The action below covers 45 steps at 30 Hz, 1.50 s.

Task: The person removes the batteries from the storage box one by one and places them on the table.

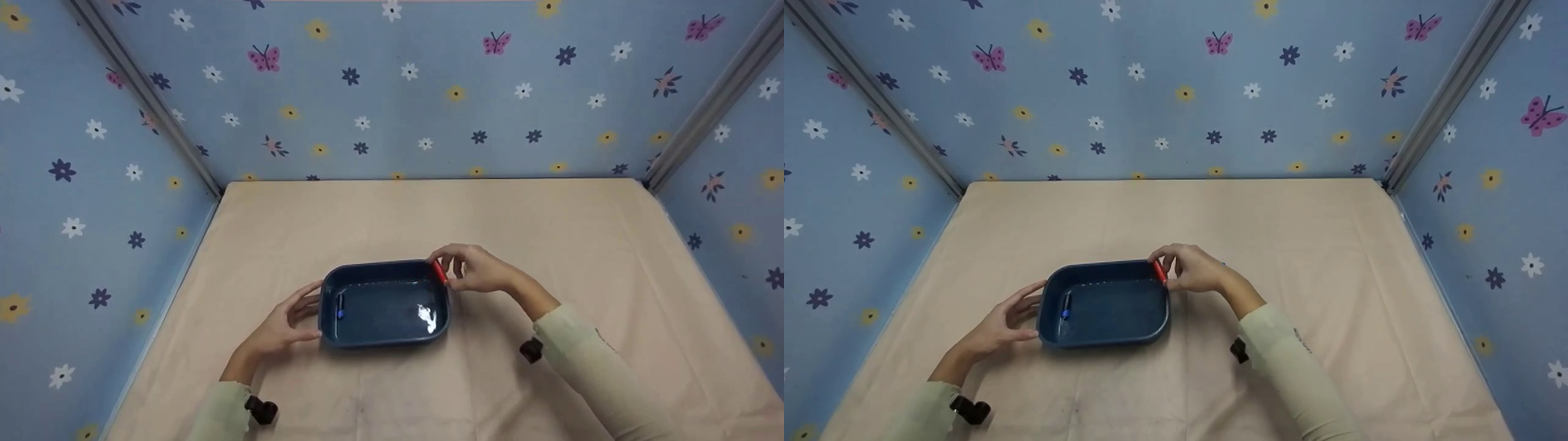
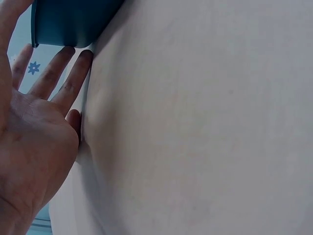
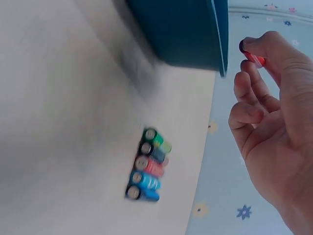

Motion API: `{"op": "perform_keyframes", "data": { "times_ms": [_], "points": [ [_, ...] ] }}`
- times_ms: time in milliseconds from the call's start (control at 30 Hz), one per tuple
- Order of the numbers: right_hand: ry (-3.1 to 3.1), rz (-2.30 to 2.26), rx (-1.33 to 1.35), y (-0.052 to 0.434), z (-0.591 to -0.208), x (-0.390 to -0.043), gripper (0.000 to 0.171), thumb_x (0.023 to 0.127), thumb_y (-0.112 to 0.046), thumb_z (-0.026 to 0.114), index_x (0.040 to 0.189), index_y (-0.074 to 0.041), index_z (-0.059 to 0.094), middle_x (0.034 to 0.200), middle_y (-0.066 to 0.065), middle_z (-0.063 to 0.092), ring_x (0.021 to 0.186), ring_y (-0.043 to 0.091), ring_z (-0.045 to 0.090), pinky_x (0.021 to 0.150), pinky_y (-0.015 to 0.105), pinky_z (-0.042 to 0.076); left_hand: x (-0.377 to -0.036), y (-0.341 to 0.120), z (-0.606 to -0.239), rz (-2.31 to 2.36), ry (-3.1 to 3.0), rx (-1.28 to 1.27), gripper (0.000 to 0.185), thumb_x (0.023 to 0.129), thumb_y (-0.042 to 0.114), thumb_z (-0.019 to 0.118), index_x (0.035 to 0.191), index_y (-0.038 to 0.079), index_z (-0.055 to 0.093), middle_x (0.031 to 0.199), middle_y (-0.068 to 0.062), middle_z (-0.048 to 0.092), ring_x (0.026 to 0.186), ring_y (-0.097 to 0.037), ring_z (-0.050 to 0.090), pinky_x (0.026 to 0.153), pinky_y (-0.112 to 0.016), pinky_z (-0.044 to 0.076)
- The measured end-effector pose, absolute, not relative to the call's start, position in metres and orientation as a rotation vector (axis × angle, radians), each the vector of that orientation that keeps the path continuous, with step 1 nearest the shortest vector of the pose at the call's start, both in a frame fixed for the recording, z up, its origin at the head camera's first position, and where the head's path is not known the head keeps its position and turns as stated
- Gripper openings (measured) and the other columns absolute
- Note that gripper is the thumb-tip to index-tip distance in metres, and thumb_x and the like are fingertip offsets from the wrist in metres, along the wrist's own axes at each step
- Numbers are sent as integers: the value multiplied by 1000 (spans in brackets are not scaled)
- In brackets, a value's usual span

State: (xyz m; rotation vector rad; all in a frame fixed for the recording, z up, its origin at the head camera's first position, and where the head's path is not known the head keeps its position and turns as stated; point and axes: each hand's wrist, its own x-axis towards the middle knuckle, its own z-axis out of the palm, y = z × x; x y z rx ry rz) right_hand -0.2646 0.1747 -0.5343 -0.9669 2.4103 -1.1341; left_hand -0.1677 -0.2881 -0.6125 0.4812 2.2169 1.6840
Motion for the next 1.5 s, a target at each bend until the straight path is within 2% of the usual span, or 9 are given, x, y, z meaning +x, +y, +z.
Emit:
{"op": "perform_keyframes", "data": {
  "times_ms": [233,333,467,700,833,1033,1267,1500],
  "points": [
    [2444,-1190,-917,200,-541,-260,55,89,7,77,143,-1,71,105,16,74,83,24,64,74,26,54,-164,-290,-616,1693,2221,491,103,95,4,89,179,12,29,175,-28,48,160,-51,50,122,-14,47],
    [2470,-1186,-919,212,-544,-259,55,89,8,77,142,-1,71,103,17,75,81,19,64,74,26,55,-163,-290,-617,1691,2223,487,103,95,6,89,179,12,30,175,-28,48,160,-53,50,121,-13,46],
    [2507,-1184,-888,228,-545,-258,56,87,10,76,142,0,71,104,18,75,82,16,63,74,25,55,-163,-290,-616,1690,2224,471,103,95,8,90,179,14,31,175,-27,48,160,-55,49,121,-12,45],
    [2573,-1134,-777,252,-543,-254,58,87,11,75,143,0,71,107,17,74,85,17,63,77,27,55,-162,-290,-617,1700,2217,469,103,94,5,90,179,13,31,175,-27,49,161,-54,48,121,-12,45],
    [2609,-1111,-719,264,-543,-251,58,87,12,74,144,0,70,108,17,73,87,19,62,77,24,55,-163,-290,-617,1700,2213,471,103,95,6,89,179,13,30,176,-27,48,161,-54,48,121,-12,45],
    [2631,-1100,-613,274,-549,-250,57,90,9,75,146,1,68,111,19,72,89,20,62,77,20,53,-164,-292,-614,1681,2231,442,103,95,9,91,179,17,32,177,-24,48,163,-51,48,121,-11,44],
    [2632,-1205,-472,282,-559,-254,57,89,9,76,145,4,68,107,22,71,82,17,58,72,22,49,-166,-291,-612,1696,2208,484,104,95,4,89,179,12,29,176,-28,47,161,-54,48,121,-12,45],
    [2596,-1207,-340,283,-571,-258,59,92,6,77,149,1,66,113,21,70,91,19,60,75,24,51,-168,-289,-613,1697,2209,514,102,95,5,89,178,12,30,175,-28,48,160,-52,50,122,-13,46]
  ]
}}
